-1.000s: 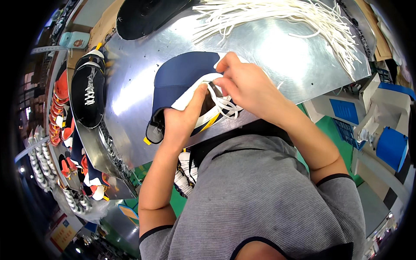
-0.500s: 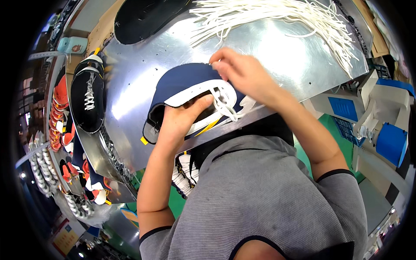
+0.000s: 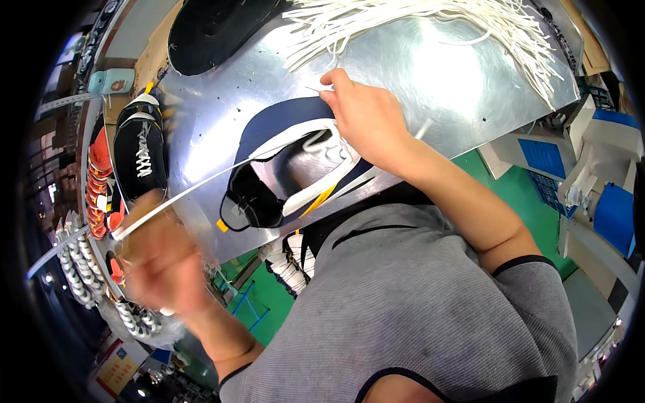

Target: The person laces white cords through the eyelets of blue and white shoe uppers. The person picks up a cord, threads it through the eyelets by hand, and then places the laced upper into a stack.

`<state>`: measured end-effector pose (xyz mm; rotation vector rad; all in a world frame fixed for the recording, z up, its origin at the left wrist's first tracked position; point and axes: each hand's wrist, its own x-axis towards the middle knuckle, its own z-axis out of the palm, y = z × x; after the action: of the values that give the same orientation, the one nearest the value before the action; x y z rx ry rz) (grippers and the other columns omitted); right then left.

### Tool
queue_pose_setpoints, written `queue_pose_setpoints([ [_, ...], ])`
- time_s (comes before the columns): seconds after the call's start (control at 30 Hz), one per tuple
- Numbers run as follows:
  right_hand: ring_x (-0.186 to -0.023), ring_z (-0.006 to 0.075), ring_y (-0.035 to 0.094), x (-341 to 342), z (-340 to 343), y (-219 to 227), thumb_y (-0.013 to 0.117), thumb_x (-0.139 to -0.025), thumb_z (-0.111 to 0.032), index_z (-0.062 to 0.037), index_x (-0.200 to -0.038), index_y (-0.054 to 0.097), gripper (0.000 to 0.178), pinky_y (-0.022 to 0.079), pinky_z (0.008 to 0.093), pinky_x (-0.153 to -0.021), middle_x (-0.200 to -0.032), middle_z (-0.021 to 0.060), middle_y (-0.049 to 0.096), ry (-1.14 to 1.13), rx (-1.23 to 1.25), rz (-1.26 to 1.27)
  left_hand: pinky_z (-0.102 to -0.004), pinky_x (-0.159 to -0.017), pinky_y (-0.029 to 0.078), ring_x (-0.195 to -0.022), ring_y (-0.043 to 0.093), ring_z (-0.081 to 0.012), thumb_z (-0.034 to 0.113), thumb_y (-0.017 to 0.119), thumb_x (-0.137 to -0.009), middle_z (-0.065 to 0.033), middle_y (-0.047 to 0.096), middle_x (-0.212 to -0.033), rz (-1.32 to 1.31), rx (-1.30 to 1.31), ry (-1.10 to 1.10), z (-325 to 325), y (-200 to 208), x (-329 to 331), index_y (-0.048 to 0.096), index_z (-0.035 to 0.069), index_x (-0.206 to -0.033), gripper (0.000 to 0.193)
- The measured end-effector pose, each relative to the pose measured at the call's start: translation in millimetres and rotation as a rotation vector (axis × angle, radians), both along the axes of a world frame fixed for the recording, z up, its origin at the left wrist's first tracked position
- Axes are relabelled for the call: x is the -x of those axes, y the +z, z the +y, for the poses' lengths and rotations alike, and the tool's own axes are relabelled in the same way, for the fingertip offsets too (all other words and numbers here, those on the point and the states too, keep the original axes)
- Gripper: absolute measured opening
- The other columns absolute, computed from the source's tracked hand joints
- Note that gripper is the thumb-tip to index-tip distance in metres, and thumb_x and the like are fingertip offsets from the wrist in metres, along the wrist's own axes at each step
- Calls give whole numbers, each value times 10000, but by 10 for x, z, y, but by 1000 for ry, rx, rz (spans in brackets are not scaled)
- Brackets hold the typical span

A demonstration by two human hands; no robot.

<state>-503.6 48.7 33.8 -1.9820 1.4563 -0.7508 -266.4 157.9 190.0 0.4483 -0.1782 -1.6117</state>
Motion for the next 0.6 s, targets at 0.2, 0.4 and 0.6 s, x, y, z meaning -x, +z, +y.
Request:
queue_pose_setpoints([
  [0.2, -718, 346, 681, -79, 39, -25, 551, -987, -270, -91, -1156, 570, 246, 523, 450, -640, -805, 132, 711, -66, 130, 62, -254, -727, 501, -749, 520, -127, -38, 634, -842, -41, 543, -940, -774, 227, 293, 372, -63, 68, 560, 27, -979, 169],
  [0.4, -685, 301, 683, 17, 31, -58, 560, -982, -252, -71, -1119, 574, 228, 518, 391, -607, -780, 129, 690, -27, 117, -204, -396, -910, 439, -1053, 568, -290, 7, 752, -758, -110, 632, -1042, -2357, 459, 158, 66, -988, 893, 645, 26, -869, 155],
  [0.6, -689, 262, 672, 341, 662, 276, 564, -974, -154, -60, -1122, 547, 176, 497, 354, -630, -759, 96, 669, 171, -165, -495, -322, -790, 512, -883, 653, -238, 31, 784, -780, -129, 644, -975, -2149, 259, 156, 13, -1174, 850, 622, 18, -976, 255],
])
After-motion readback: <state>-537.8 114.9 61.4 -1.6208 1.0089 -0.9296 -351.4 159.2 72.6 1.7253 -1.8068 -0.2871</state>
